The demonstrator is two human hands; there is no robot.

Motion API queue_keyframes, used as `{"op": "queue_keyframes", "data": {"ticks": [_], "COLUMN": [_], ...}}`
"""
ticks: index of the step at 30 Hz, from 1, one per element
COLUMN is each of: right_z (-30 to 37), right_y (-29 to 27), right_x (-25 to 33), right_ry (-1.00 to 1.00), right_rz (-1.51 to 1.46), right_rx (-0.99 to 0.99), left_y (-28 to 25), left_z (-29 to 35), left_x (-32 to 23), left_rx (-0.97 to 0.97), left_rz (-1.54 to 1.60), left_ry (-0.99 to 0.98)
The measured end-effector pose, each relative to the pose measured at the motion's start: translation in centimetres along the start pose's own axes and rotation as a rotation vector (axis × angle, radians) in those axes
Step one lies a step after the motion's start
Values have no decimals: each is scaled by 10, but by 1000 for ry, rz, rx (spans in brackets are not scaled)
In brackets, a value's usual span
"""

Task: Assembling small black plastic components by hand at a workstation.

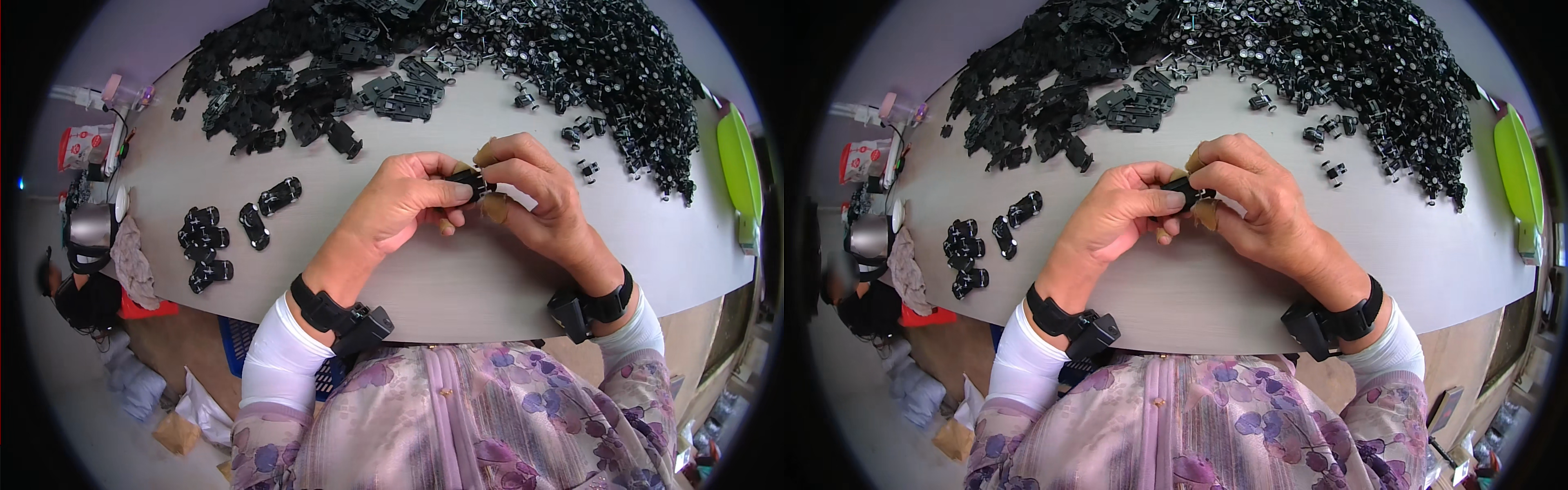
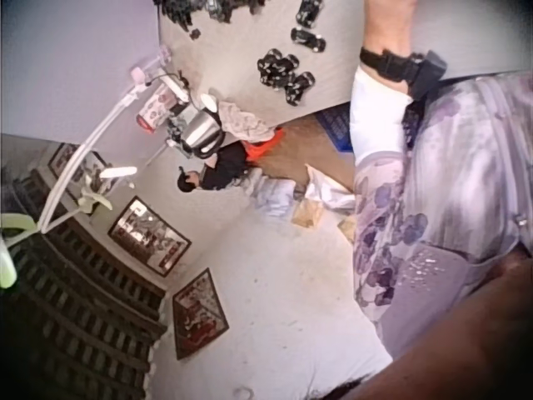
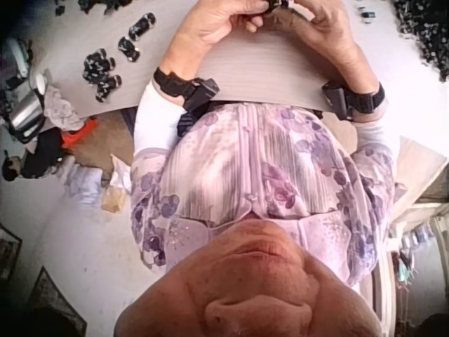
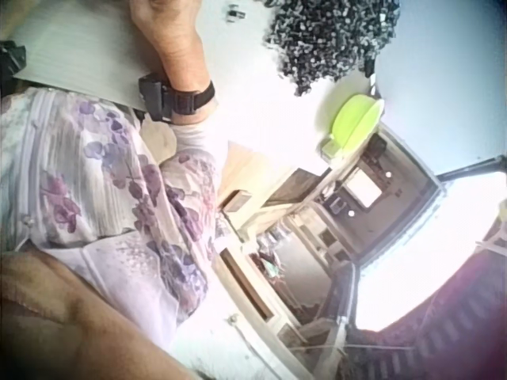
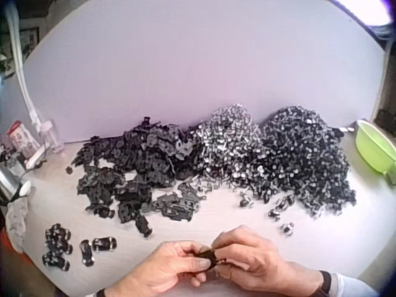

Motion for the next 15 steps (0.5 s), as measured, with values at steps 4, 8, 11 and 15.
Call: {"op": "queue_keyframes", "data": {"ticks": [4,8,11,15], "right_z": [2,-2,-3,0], "right_y": [0,5,8,13], "right_x": [2,12,20,23], "right_ry": [21,-54,-135,-160], "right_rz": [75,114,121,144], "right_rx": [22,60,54,34], "left_y": [-1,-1,0,1], "left_z": [2,5,9,9], "left_x": [-1,3,5,3], "left_rx": [2,43,69,74], "left_rz": [47,138,168,109], "left_ry": [23,39,44,49]}}
Point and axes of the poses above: each hand's wrist, its own z-axis away from the middle knuckle, its own y-axis out of the palm, x = y × z, the point moved 7 cm from there along -z, towards the middle knuckle, and after that the axes turned 9 degrees about x, right-handed, at the moved point
